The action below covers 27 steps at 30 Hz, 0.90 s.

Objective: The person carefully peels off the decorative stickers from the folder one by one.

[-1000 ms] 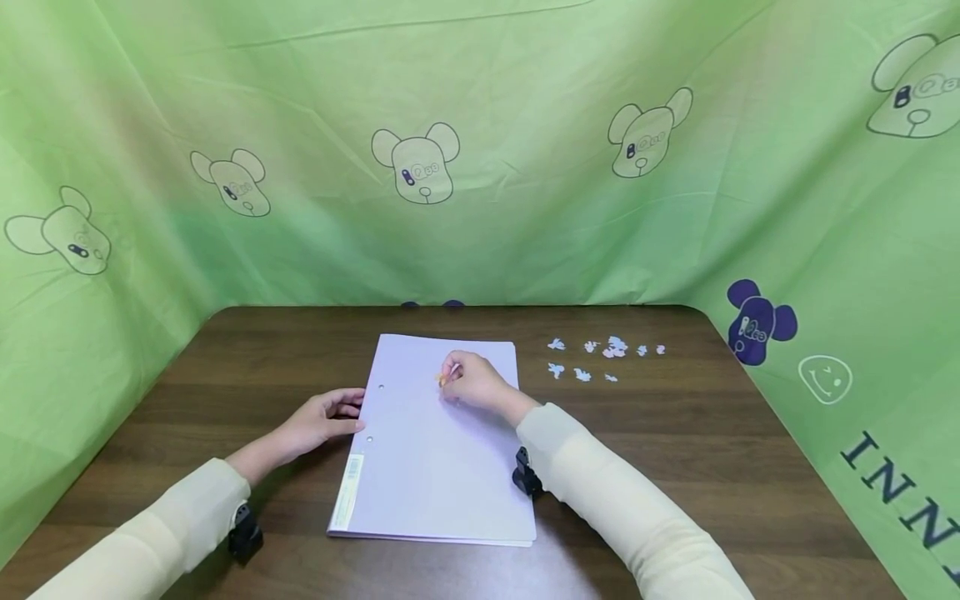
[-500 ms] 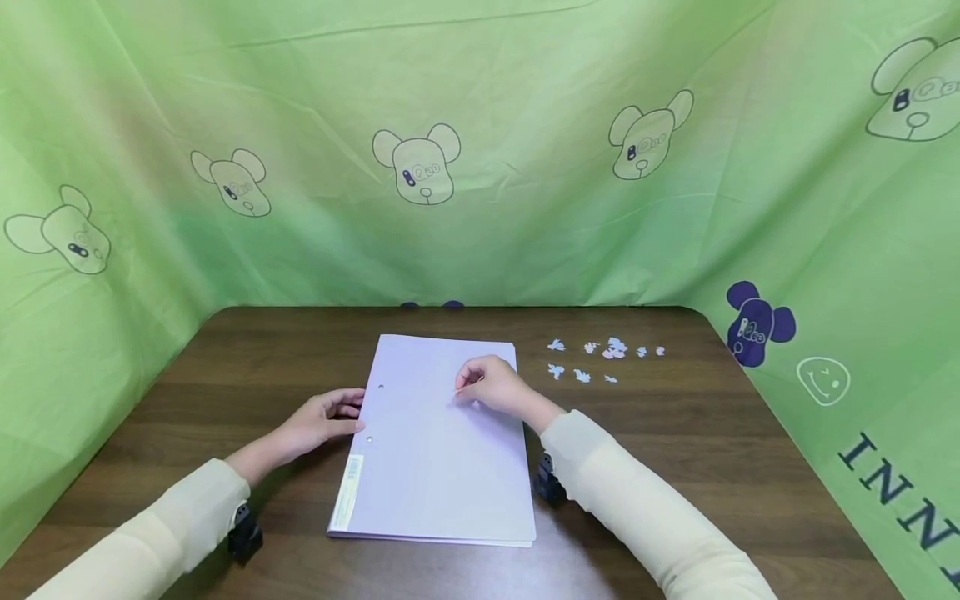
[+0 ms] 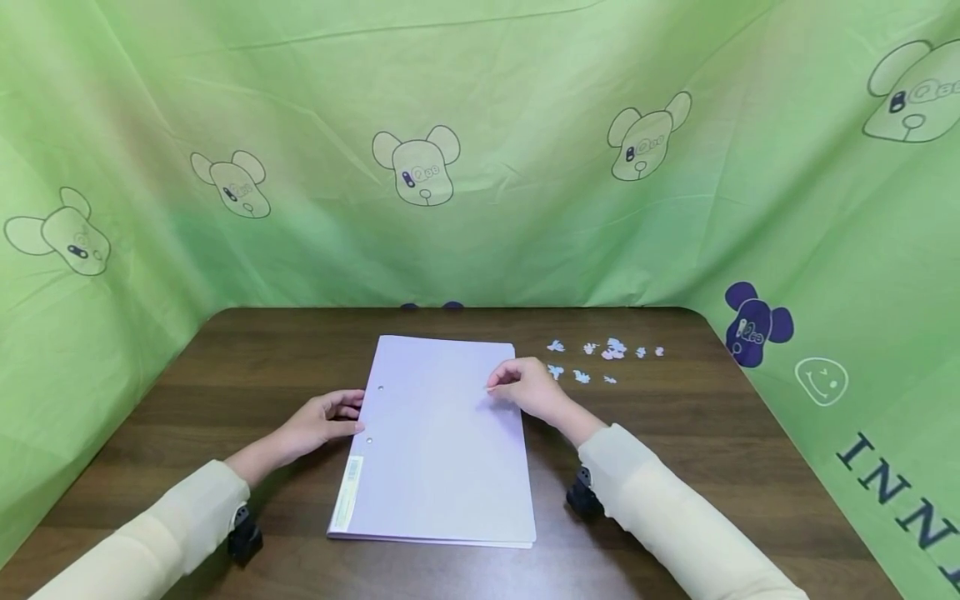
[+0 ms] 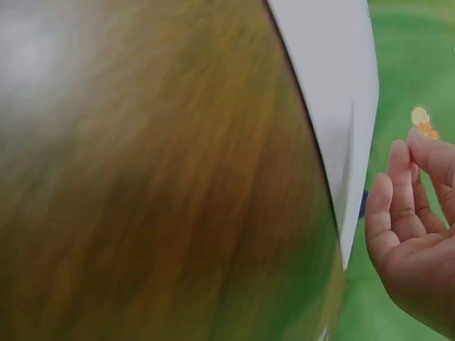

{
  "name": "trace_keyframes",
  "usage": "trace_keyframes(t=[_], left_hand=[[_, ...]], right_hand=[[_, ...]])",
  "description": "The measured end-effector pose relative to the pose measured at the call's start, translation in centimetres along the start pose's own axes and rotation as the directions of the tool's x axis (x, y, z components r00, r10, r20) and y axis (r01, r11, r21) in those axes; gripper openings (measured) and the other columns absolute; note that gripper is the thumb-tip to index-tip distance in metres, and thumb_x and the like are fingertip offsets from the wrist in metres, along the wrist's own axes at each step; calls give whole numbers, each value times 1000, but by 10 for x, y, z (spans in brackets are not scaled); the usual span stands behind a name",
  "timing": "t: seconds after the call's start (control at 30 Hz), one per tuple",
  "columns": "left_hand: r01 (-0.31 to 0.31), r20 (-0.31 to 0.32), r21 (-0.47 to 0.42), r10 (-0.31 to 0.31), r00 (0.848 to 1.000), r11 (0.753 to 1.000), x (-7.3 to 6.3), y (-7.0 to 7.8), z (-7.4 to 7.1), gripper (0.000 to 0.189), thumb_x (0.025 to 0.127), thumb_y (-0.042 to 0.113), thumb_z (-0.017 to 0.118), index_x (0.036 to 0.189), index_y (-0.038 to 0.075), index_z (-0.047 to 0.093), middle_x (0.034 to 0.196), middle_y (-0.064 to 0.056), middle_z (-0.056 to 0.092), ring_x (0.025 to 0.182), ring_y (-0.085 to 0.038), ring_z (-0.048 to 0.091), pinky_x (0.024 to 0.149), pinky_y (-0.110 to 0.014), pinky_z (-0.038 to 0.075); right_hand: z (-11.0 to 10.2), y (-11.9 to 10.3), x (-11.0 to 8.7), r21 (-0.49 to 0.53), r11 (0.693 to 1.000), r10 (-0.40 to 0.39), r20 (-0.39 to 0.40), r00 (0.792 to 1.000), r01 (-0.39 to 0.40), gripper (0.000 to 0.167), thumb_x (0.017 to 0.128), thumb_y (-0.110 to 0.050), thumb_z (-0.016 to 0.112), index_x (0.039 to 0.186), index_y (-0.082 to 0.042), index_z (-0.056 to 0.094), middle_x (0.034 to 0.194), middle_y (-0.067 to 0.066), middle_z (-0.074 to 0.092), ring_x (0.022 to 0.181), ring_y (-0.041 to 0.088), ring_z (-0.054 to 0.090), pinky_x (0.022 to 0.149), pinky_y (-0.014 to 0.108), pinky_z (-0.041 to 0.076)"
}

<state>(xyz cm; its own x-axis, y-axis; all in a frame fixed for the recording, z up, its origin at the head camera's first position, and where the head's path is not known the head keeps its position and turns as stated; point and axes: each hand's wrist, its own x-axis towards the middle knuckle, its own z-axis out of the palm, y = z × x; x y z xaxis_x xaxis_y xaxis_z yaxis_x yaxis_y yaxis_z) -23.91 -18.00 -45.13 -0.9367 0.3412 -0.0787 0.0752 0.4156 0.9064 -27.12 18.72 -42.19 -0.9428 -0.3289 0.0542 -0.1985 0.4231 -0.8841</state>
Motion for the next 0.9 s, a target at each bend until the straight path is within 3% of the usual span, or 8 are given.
trace_keyframes(t=[0.33,0.6,0.9], left_hand=[[-1,3,9,1,1000,1000,-2,4,0,55,88,12,72,136,-4,50,127,-15,59,111,-27,56,87,-33,50],[-15,5,13,15,1000,1000,-3,4,0,55,88,12,72,135,-6,50,126,-16,58,111,-28,56,87,-32,50],[1,4,12,-1,1000,1000,-2,4,0,55,88,13,73,136,-3,51,127,-14,59,111,-27,56,89,-34,50]], right_hand=[[-18,13,-9,-20,997,68,-71,995,-69,20,83,-5,75,100,5,72,92,9,72,80,12,63,71,24,52],[-34,16,-17,164,983,99,-74,992,-85,29,92,-7,66,110,15,64,102,24,69,86,16,69,80,34,55],[-59,22,-33,110,988,126,-142,982,-111,29,87,-7,73,107,13,66,101,16,69,84,17,68,79,33,56]])
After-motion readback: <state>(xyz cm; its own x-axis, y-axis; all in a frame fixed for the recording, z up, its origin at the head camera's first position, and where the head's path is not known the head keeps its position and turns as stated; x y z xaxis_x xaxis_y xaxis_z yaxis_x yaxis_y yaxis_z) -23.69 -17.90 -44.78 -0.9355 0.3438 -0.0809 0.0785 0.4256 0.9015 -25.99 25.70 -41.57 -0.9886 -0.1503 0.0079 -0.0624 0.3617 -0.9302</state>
